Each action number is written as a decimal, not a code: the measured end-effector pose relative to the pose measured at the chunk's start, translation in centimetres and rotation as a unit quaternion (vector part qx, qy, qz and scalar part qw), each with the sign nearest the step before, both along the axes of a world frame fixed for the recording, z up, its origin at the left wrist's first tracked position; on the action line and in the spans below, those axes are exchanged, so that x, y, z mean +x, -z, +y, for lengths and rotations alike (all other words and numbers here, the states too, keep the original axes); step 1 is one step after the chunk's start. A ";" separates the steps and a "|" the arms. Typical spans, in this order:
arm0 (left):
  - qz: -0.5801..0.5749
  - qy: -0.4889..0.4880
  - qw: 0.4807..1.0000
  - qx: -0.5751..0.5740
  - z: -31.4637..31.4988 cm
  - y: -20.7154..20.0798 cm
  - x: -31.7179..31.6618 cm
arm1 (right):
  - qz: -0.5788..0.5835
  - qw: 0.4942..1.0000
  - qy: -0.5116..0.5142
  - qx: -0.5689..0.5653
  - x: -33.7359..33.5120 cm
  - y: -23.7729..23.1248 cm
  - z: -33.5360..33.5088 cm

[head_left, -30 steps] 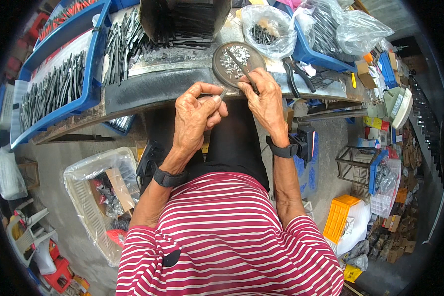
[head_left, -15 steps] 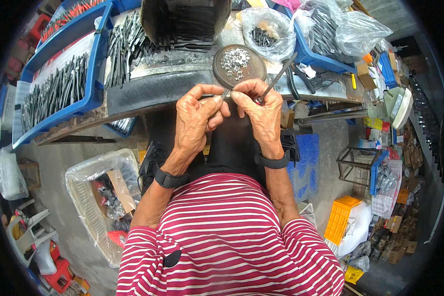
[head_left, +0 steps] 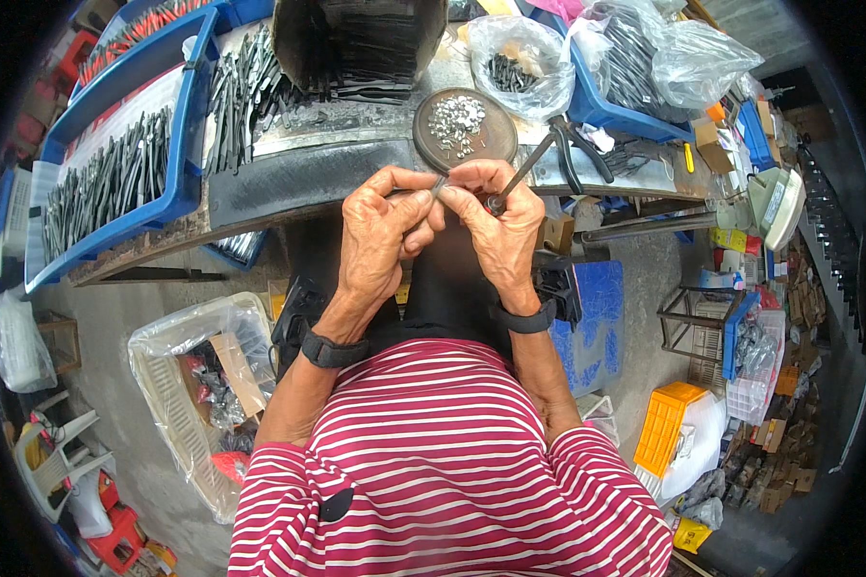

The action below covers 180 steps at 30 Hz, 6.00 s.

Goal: The person assembles metal components by fitting small pins from a dish onto metal strips using a handheld metal tool.

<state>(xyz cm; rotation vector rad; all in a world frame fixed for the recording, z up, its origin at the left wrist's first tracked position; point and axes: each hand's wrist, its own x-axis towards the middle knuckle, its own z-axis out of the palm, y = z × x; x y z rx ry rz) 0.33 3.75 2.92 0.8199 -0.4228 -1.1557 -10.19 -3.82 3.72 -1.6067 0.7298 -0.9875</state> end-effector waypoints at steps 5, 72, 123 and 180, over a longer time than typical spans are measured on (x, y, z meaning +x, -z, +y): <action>0.000 0.006 1.000 -0.009 0.0 0.1 0.1 | 0.014 0.998 0.013 -0.067 -0.1 0.1 -0.1; -0.123 -0.125 0.985 -0.007 -4.9 -0.4 -0.9 | -0.008 0.995 0.083 -0.056 2.1 -0.3 -2.6; -0.083 -0.058 0.995 -0.019 -2.0 0.0 0.6 | 0.381 0.831 0.102 -0.392 3.2 1.4 -17.5; -0.087 -0.061 0.994 -0.030 -1.4 -0.8 -0.6 | 0.016 0.985 -0.135 0.110 -1.1 -2.8 -4.5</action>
